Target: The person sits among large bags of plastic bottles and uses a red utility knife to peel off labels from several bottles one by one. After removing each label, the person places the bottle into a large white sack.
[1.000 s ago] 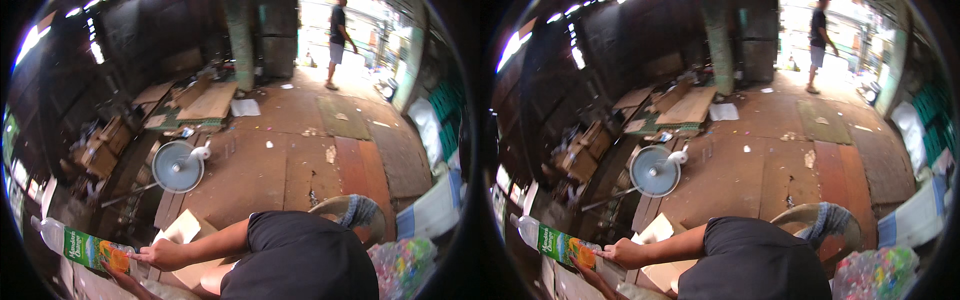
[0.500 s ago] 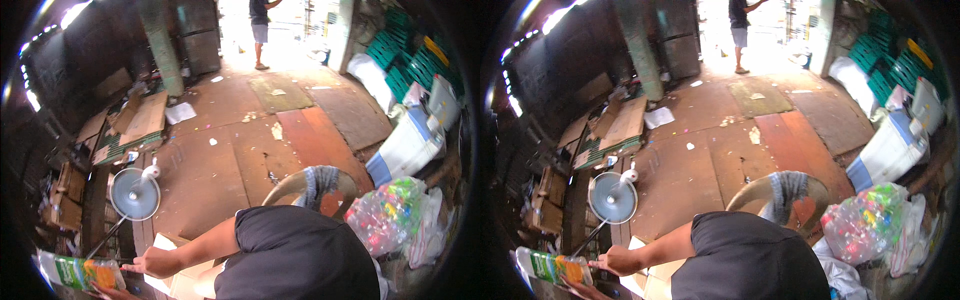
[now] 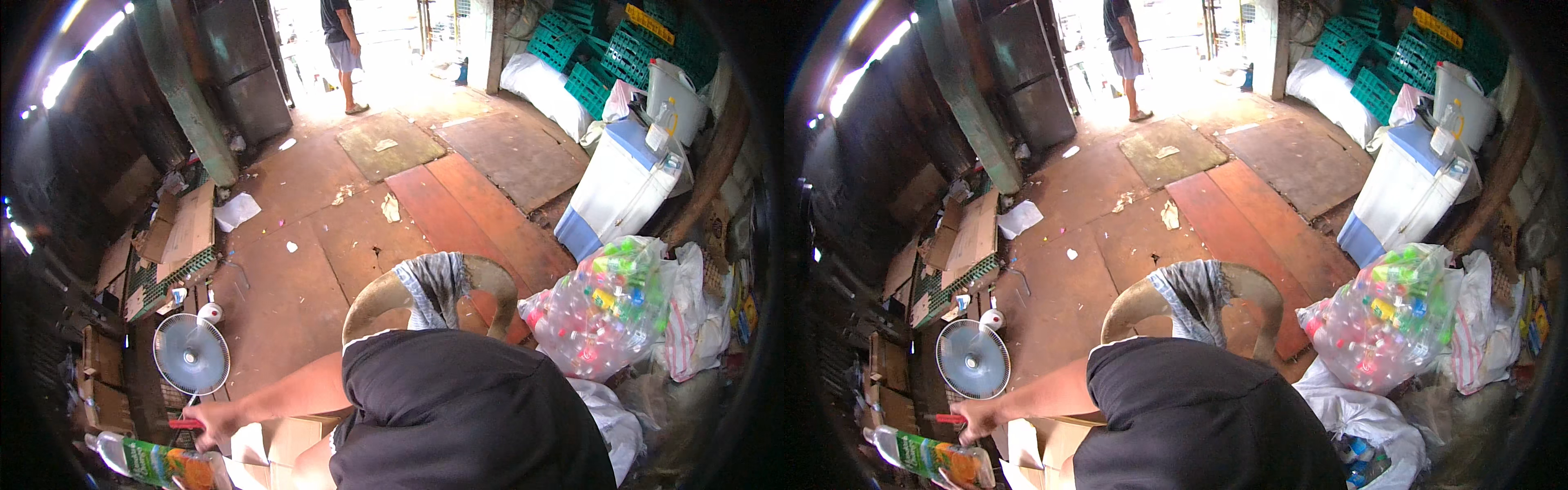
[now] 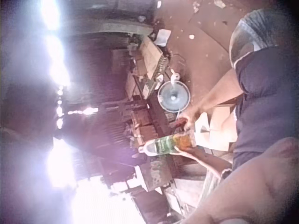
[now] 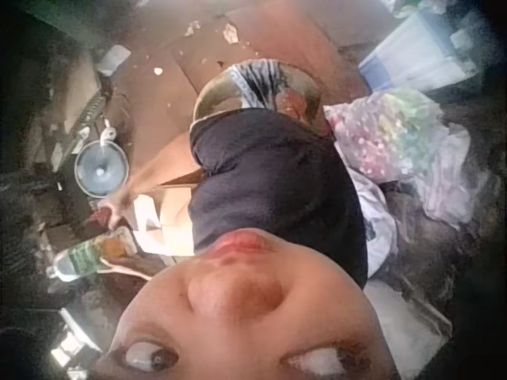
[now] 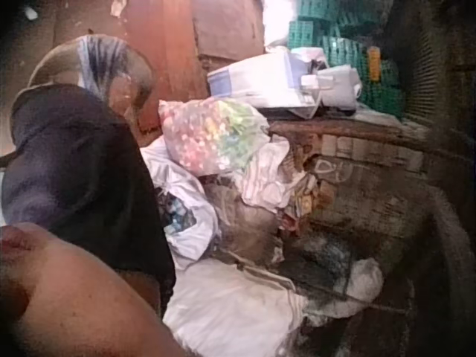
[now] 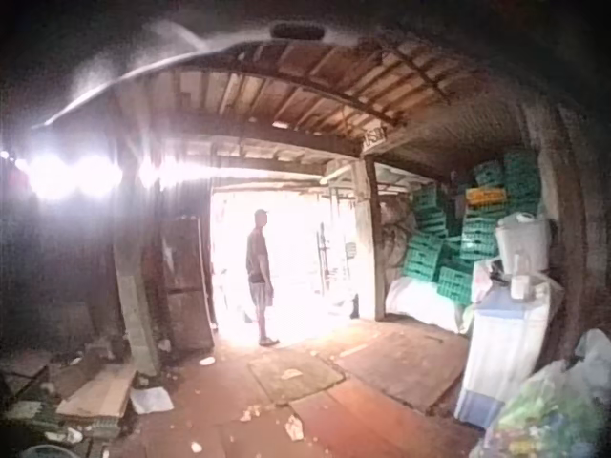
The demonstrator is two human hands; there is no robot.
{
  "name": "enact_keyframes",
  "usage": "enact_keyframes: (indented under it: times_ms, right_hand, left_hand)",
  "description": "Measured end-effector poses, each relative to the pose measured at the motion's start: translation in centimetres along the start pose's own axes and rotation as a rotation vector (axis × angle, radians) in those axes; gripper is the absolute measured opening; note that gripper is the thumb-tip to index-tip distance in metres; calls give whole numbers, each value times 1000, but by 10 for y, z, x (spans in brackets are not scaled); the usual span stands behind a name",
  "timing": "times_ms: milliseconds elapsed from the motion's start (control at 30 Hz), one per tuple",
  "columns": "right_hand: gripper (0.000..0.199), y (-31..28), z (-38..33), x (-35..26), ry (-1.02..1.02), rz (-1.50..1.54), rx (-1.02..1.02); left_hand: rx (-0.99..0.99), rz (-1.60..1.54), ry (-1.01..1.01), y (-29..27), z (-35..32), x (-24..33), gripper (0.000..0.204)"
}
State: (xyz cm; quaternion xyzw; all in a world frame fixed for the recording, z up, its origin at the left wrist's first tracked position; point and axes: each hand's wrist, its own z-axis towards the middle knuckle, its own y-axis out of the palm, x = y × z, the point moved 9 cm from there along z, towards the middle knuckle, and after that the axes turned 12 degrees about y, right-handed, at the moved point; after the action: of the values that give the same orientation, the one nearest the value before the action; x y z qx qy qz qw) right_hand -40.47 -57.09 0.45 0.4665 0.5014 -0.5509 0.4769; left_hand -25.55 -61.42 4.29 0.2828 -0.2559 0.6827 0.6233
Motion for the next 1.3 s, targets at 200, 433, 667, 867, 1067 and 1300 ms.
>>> enact_keyframes:
  times_ms: [200,433,667,867,1067,1300]
  right_hand:
    - [72,31,-16,-20,-126,-243,-51]
    - [82,19,-31,-40,-160,-296,-94]
    - [83,13,-43,-46,-164,-297,-66]
    - [84,17,-42,-41,-178,-318,-95]
    - [71,15,-42,-33,-201,-331,-17]
    - [48,38,-17,0,-346,-214,-20]
  left_hand:
    - [-3,-40,-58,-13,-21,0,68]
    - [-24,-39,-103,-19,-32,1,68]
    - [-41,-23,-111,-17,-31,1,69]
    - [-55,-18,-121,-15,-35,2,69]
    - [-69,-4,-141,-24,-49,-1,69]
    - [-28,-112,-208,-72,-69,-21,69]
